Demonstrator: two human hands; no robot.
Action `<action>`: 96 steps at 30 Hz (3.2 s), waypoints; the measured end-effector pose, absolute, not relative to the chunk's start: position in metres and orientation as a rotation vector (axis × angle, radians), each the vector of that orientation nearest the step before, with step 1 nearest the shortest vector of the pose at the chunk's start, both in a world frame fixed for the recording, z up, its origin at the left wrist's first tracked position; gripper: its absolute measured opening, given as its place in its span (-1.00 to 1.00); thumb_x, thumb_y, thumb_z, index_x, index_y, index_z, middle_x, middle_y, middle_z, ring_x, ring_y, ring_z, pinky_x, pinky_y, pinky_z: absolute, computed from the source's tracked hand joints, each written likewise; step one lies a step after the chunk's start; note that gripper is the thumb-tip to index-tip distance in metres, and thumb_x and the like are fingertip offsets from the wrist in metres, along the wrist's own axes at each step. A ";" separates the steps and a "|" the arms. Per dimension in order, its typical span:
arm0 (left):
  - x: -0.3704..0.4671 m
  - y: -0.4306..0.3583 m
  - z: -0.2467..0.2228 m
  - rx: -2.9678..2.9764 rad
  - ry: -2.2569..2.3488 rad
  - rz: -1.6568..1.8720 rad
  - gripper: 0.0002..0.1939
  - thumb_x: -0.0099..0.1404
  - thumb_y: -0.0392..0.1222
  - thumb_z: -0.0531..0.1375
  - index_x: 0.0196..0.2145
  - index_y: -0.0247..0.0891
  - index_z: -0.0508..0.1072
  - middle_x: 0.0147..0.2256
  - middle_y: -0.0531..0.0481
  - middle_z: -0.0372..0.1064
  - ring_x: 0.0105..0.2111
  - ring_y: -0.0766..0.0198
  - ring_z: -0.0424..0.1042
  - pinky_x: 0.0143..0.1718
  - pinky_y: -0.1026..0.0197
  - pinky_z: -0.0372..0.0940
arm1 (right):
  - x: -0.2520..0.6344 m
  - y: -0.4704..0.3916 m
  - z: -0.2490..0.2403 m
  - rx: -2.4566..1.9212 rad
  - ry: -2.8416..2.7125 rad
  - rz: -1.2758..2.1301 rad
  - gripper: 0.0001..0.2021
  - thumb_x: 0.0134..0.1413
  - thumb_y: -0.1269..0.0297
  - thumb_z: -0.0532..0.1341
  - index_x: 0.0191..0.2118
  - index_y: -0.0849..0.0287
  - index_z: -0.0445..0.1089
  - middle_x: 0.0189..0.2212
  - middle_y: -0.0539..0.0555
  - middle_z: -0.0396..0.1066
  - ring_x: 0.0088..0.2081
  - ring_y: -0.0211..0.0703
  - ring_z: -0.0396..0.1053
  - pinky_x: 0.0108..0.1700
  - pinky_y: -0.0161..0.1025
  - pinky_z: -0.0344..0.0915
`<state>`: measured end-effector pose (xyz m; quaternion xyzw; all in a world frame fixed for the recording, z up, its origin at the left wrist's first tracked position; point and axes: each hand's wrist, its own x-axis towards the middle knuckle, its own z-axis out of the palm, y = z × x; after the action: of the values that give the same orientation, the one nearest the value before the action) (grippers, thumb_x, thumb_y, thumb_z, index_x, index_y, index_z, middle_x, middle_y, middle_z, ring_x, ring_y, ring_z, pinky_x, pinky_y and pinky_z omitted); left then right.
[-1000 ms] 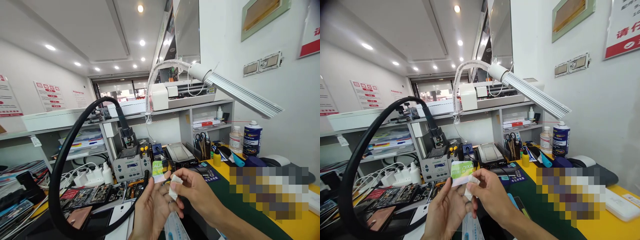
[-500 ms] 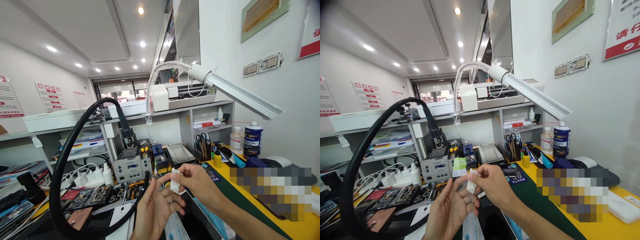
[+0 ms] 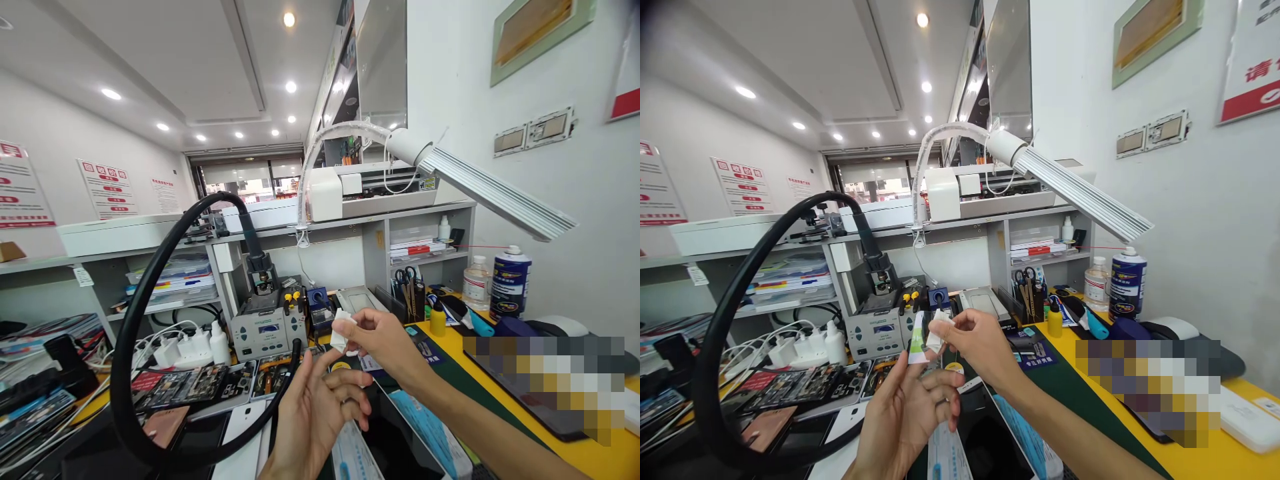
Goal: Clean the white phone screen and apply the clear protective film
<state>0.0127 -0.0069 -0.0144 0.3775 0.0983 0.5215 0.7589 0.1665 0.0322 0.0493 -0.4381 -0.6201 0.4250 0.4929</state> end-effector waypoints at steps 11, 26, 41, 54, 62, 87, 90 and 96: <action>0.016 -0.007 -0.012 0.751 0.254 1.233 -0.47 0.58 0.04 -0.12 -0.11 -0.36 0.54 -0.25 -0.29 0.59 -0.37 0.06 0.55 -0.36 0.11 0.35 | 0.150 0.027 0.030 -0.991 -1.455 1.226 -0.56 -0.05 -0.08 0.47 -0.39 0.17 0.35 -0.57 -0.13 0.34 -0.69 -0.39 0.21 -0.68 -0.38 0.17; 0.013 -0.005 -0.013 0.726 0.167 1.230 -0.52 0.56 0.04 -0.04 0.03 -0.34 0.53 -0.26 -0.18 0.55 -0.29 0.05 0.55 -0.17 0.03 0.40 | 0.156 0.013 0.028 -0.865 -1.585 1.299 -0.69 0.02 0.18 0.45 -0.23 0.19 0.37 -0.43 -0.13 0.33 -0.64 -0.40 0.25 -0.70 -0.37 0.30; 0.019 -0.008 -0.016 0.794 0.183 1.207 -0.35 0.57 0.14 -0.11 -0.04 -0.45 0.60 -0.22 -0.32 0.58 -0.19 -0.04 0.55 -0.13 0.00 0.38 | 0.149 0.018 0.028 -1.087 -1.599 1.264 -0.47 -0.21 0.23 0.55 -0.21 0.08 0.23 -0.38 -0.20 0.28 -0.71 -0.45 0.22 -0.81 -0.42 0.18; 0.017 -0.005 -0.015 0.838 0.239 1.265 -0.30 0.49 0.31 -0.03 0.21 -0.31 0.48 -0.09 -0.31 0.58 -0.13 -0.03 0.55 -0.11 -0.02 0.43 | 0.128 0.015 0.040 -1.078 -1.444 1.148 -0.64 0.01 0.09 0.45 -0.39 0.11 0.25 -0.56 -0.16 0.32 -0.73 -0.43 0.14 -0.83 -0.43 0.03; 0.017 -0.006 -0.014 0.828 0.250 1.296 -0.28 0.45 0.34 0.01 0.16 -0.32 0.52 -0.08 -0.33 0.57 -0.18 -0.01 0.53 -0.19 0.00 0.45 | 0.126 0.016 0.036 -1.078 -1.457 1.164 -0.65 0.05 0.07 0.43 -0.29 0.10 0.26 -0.48 -0.16 0.37 -0.75 -0.43 0.16 -0.85 -0.41 0.07; 0.009 -0.006 -0.009 0.626 0.354 1.304 -0.40 0.54 0.08 0.04 0.38 -0.28 0.20 -0.37 -0.08 0.51 -0.33 0.02 0.60 -0.18 -0.05 0.48 | 0.168 0.012 0.039 -1.026 -1.675 1.031 -0.66 0.17 -0.03 0.32 -0.43 0.13 0.38 -0.52 -0.01 0.51 -0.55 -0.18 0.44 -0.48 -0.24 0.35; 0.008 -0.005 -0.007 0.608 0.367 1.273 -0.42 0.54 0.06 0.05 0.37 -0.28 0.21 -0.41 -0.05 0.48 -0.31 0.01 0.60 -0.17 -0.05 0.49 | 0.169 0.013 0.037 -1.117 -1.700 0.762 -0.66 0.20 0.01 0.30 -0.49 0.10 0.37 -0.52 0.00 0.51 -0.46 -0.13 0.46 -0.43 -0.23 0.32; 0.004 -0.006 -0.001 0.574 0.362 1.242 -0.38 0.52 0.10 0.05 0.41 -0.19 0.18 -0.10 -0.21 0.56 -0.27 0.03 0.61 -0.19 -0.06 0.52 | 0.167 0.014 0.043 -1.112 -1.859 0.458 -0.76 0.24 0.11 0.28 -0.41 0.09 0.41 -0.44 0.01 0.54 -0.40 -0.15 0.44 -0.36 -0.21 0.27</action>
<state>0.0044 -0.0055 -0.0013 0.2636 0.1664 0.5706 0.7598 0.1672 0.0140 0.0427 -0.4490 -0.7510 0.1851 0.4473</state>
